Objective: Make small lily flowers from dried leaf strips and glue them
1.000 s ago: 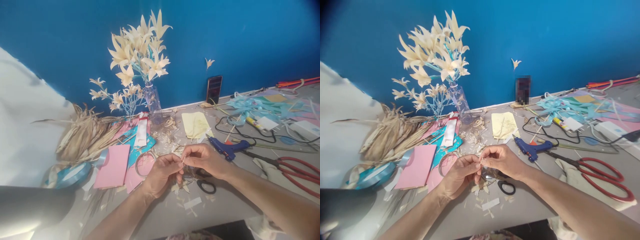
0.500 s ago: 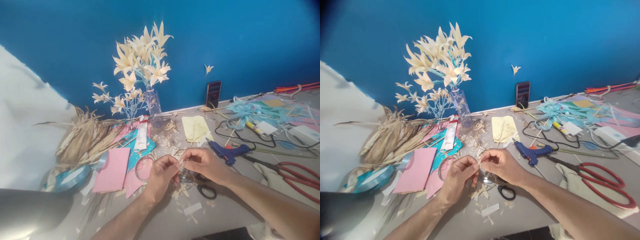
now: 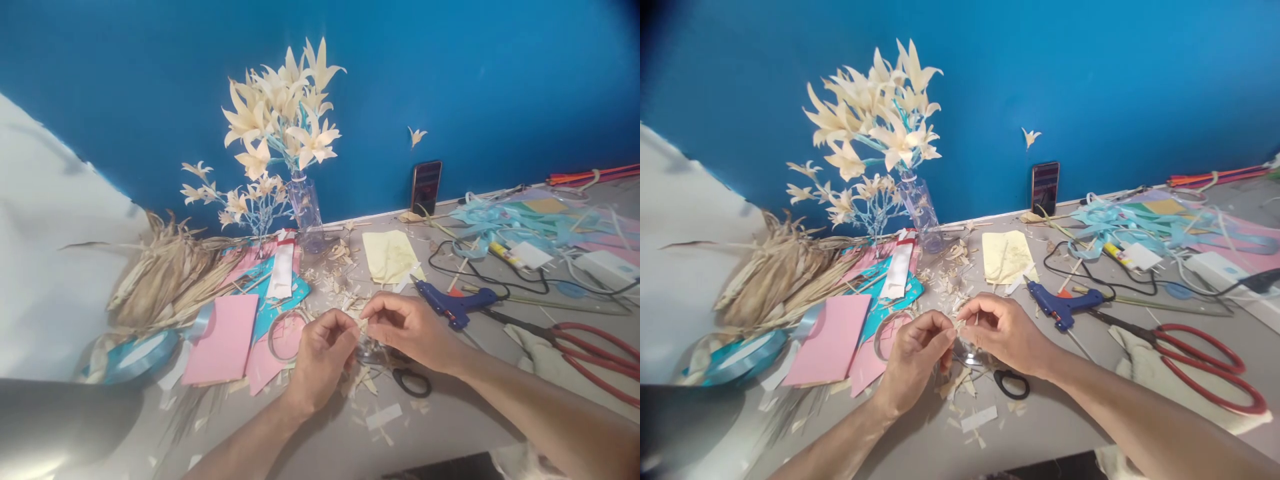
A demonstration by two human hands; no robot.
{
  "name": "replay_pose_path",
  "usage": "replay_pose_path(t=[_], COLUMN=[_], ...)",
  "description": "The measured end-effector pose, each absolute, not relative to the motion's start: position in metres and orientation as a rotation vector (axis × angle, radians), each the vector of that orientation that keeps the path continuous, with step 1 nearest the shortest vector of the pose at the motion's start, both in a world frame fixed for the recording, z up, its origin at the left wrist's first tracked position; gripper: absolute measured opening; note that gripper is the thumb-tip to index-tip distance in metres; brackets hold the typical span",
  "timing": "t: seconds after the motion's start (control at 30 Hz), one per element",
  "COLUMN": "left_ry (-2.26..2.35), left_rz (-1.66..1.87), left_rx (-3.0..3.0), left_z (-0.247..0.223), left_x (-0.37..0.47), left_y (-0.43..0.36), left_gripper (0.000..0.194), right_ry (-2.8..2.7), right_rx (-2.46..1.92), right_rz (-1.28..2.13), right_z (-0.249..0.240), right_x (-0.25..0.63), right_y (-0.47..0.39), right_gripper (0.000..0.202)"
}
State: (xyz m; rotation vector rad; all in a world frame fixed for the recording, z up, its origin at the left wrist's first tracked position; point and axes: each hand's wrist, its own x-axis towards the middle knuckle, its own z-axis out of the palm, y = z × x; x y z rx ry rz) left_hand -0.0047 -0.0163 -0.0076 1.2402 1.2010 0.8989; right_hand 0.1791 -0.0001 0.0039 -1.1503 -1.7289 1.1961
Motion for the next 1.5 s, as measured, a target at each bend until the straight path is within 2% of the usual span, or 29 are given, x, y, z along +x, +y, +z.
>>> replay_pose_path(t=[0.17, 0.37, 0.7, 0.83, 1.03, 1.17, 1.4, 1.5], left_ry=[1.268, 1.322, 1.316, 1.290, 1.180, 0.990, 0.810, 0.763], left_rz=[0.936, 0.921, 0.905, 0.886, 0.875, 0.910, 0.988, 0.997], left_rx=[1.343, 1.426, 1.419, 1.390, 1.225, 1.002, 0.792, 0.776], left_z=[-0.006, -0.006, -0.002, 0.000, -0.005, -0.009, -0.009, -0.010], left_x=[-0.006, -0.004, -0.001, 0.001, -0.002, -0.003, -0.005, -0.007], left_y=[-0.017, -0.018, -0.020, -0.021, -0.018, -0.014, -0.009, -0.009], left_gripper=[0.015, 0.015, 0.014, 0.014, 0.015, 0.025, 0.025, 0.022], right_ry=[-1.927, -2.089, -2.189, -2.114, -1.796, -1.661, -1.678, -1.757], right_rx=[-1.034, -0.984, -1.006, -1.050, -1.232, -1.244, -1.212, -1.230], right_rz=[0.690, 0.251, -0.058, 0.077, 0.677, 1.022, 1.024, 1.013], right_z=[-0.003, -0.011, -0.013, -0.018, -0.008, -0.006, -0.008, -0.001], right_x=[0.183, 0.182, 0.180, 0.176, 0.176, 0.182, 0.183, 0.179], right_y=[-0.001, -0.003, -0.006, -0.006, -0.002, 0.003, 0.003, 0.000], right_gripper=[0.011, 0.012, 0.018, 0.018, 0.018, 0.025, 0.040, 0.032])
